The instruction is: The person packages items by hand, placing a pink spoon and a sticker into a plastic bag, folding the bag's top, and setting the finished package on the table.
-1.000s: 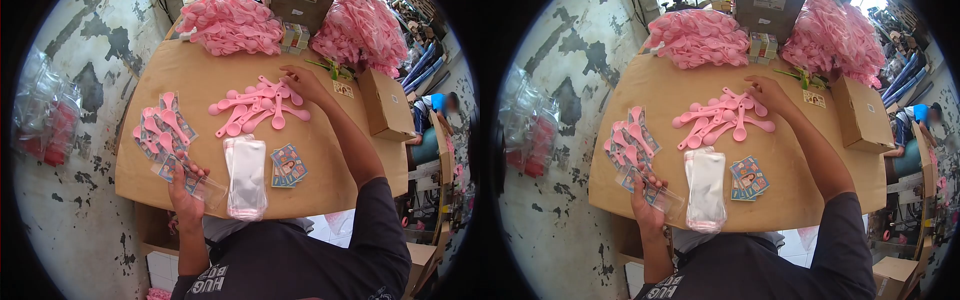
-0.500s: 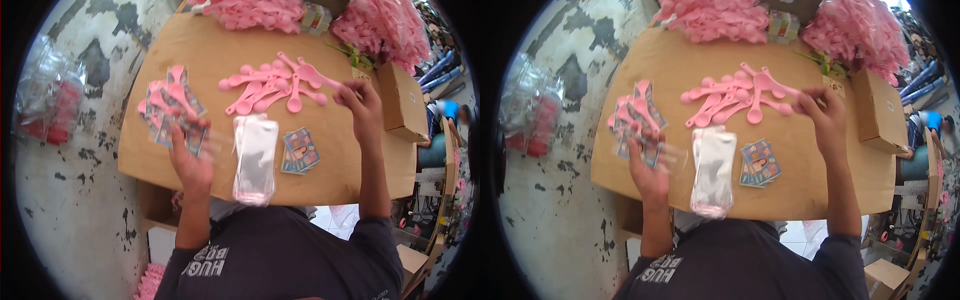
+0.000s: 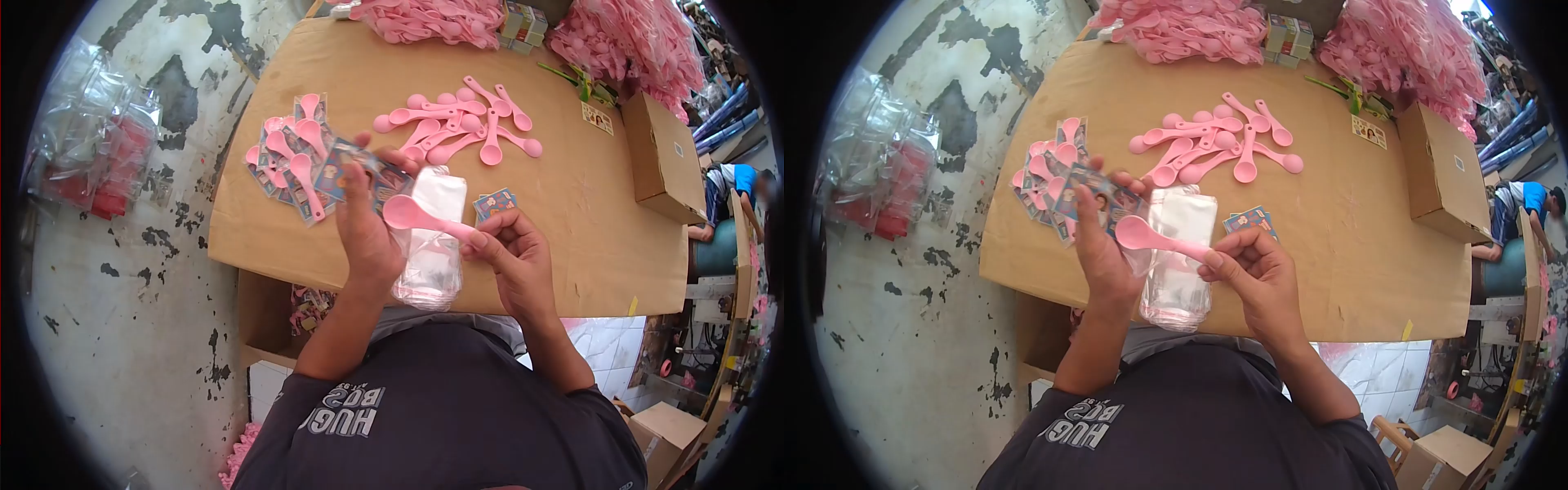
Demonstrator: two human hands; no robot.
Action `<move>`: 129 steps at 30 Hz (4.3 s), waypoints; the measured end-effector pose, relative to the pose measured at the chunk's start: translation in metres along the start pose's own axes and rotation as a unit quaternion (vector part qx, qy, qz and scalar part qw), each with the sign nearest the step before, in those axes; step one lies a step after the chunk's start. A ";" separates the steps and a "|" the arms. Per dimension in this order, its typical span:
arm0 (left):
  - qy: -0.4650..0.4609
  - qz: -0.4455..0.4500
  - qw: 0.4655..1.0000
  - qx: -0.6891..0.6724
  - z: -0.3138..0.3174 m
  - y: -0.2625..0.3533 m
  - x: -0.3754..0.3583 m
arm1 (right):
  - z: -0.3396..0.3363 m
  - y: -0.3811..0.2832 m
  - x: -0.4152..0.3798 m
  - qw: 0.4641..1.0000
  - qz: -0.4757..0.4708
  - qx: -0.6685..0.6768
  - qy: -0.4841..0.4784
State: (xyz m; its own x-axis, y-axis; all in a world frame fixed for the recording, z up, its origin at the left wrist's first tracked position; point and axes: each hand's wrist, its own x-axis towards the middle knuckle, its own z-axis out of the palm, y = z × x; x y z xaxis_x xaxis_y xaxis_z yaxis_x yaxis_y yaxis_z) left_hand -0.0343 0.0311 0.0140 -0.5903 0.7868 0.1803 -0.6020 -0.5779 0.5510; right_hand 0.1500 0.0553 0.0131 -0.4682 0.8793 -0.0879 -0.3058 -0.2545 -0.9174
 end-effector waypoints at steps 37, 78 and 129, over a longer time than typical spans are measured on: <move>0.011 -0.235 0.969 -0.078 -0.009 -0.003 -0.017 | 0.013 -0.007 0.018 0.754 -0.462 -0.466 -0.032; -0.181 -0.167 0.889 0.386 0.001 0.013 -0.036 | 0.005 -0.033 0.040 0.727 -0.460 -0.508 0.052; -0.161 -0.104 0.934 0.300 -0.003 0.021 -0.033 | -0.020 -0.026 0.035 0.980 -0.108 -0.106 -0.131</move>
State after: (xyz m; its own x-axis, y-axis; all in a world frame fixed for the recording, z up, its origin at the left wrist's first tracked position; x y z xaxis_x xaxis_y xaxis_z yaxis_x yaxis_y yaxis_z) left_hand -0.0293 -0.0073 0.0168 -0.2438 0.9488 0.2010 -0.2178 -0.2556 0.9419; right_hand 0.1581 0.1005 0.0256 -0.6166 0.7629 0.1942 -0.2549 0.0398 -0.9661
